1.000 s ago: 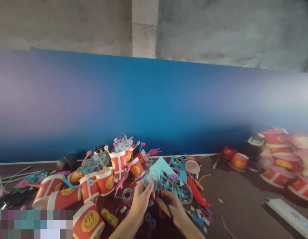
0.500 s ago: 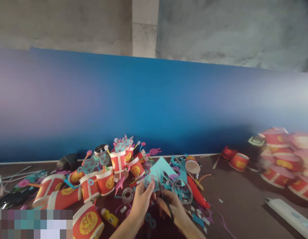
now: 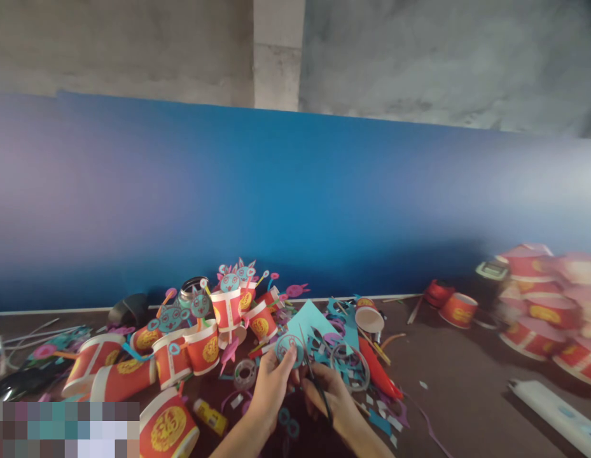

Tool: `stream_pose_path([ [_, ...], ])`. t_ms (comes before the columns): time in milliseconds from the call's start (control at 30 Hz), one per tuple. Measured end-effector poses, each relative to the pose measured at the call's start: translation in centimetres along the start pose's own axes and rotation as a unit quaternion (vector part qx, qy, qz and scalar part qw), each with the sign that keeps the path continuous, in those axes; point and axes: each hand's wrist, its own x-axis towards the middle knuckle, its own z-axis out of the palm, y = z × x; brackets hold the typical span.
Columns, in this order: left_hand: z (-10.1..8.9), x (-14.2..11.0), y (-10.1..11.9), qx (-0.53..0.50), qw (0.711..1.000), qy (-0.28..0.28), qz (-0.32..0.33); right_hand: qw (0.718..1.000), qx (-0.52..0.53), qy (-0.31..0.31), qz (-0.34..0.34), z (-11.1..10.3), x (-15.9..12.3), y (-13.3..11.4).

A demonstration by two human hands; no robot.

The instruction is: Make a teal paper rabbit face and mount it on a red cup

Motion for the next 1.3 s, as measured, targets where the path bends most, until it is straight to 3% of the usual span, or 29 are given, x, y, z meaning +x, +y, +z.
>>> stream_pose_path([
  [400,-0.2,0.2,0.2,-0.004,1.000,0.007,-0.012,1.000,-0.013,0.012,0.010,0.0,-0.1,-0.3],
  [667,-0.3,0.3,0.9,0.010,1.000,-0.003,0.015,1.000,-0.014,0.008,0.018,-0.2,-0.1,-0.3],
  [867,-0.9,0.7,0.5,0.037,0.997,-0.039,0.054,0.999,-0.017,0.001,0.030,-0.4,-0.1,-0.2],
  [1300,-0.9,1.0,0.1,0.001,0.997,-0.063,0.054,1.000,-0.001,0.001,0.020,-0.3,0.0,0.1],
])
